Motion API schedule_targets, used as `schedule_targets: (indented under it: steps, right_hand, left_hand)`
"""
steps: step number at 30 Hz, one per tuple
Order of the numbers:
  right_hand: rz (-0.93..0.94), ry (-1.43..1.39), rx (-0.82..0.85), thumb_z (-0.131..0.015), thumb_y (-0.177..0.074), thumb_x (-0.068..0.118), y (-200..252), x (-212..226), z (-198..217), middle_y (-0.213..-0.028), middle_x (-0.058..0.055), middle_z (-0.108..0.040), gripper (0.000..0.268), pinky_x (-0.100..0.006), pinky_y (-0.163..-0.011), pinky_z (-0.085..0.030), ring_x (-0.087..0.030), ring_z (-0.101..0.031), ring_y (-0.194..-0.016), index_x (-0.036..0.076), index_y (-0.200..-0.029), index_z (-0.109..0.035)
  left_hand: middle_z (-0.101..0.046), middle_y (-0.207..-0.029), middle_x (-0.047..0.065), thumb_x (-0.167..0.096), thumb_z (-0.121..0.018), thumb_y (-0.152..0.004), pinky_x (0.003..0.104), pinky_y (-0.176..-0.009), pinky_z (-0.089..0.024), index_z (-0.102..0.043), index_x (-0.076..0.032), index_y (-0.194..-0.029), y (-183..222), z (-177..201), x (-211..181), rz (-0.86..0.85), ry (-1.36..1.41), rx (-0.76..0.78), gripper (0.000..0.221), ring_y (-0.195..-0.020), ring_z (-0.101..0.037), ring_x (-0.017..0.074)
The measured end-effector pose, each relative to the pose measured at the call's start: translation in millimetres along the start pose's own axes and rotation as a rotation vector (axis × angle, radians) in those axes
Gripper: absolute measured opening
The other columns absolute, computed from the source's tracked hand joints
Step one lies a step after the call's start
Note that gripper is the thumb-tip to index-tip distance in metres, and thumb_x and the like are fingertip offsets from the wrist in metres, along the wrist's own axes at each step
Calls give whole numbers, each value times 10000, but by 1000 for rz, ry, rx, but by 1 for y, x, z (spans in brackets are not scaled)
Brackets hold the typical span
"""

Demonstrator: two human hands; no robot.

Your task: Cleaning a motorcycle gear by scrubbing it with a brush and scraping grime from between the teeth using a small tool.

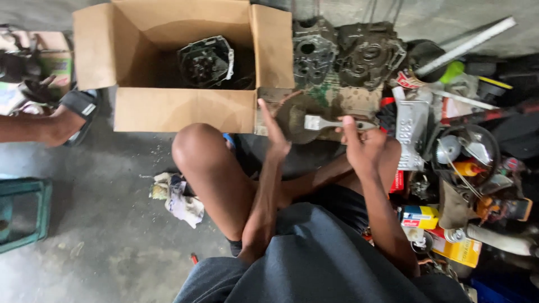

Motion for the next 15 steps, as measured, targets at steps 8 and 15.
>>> schedule_targets:
  steps: [8, 15]
  right_hand:
    - [-11, -40, 59, -570, -1115, 251, -2, 15, 24, -556, -87, -579, 430, -417, -920, -592, -229, -757, -826, -7, -777, -633]
    - [454, 111, 144, -638, -1032, 142, 10, 27, 23, -650, -68, -708, 216, -276, -562, -497, -149, -597, -508, -11, -1102, -773]
  left_hand:
    - [-535, -1503, 169, -667, -369, -947, 393, -1148, -397, -466, 9, -1515, 7, -13, -8, 61, 10, -247, 888, -1310, -535, 279]
    - [-127, -1693, 276, -868, -399, -836, 699, -1240, -30, -192, -77, -1655, 32, -92, -66, 187, -133, -397, 1157, -1560, -58, 512]
Point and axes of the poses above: each hand's wrist, its own y-axis away from the middle knuckle, its own z-axis out of the back of the hand, x = y × z, the point moved 2 cm from there along -y, towards the middle knuckle
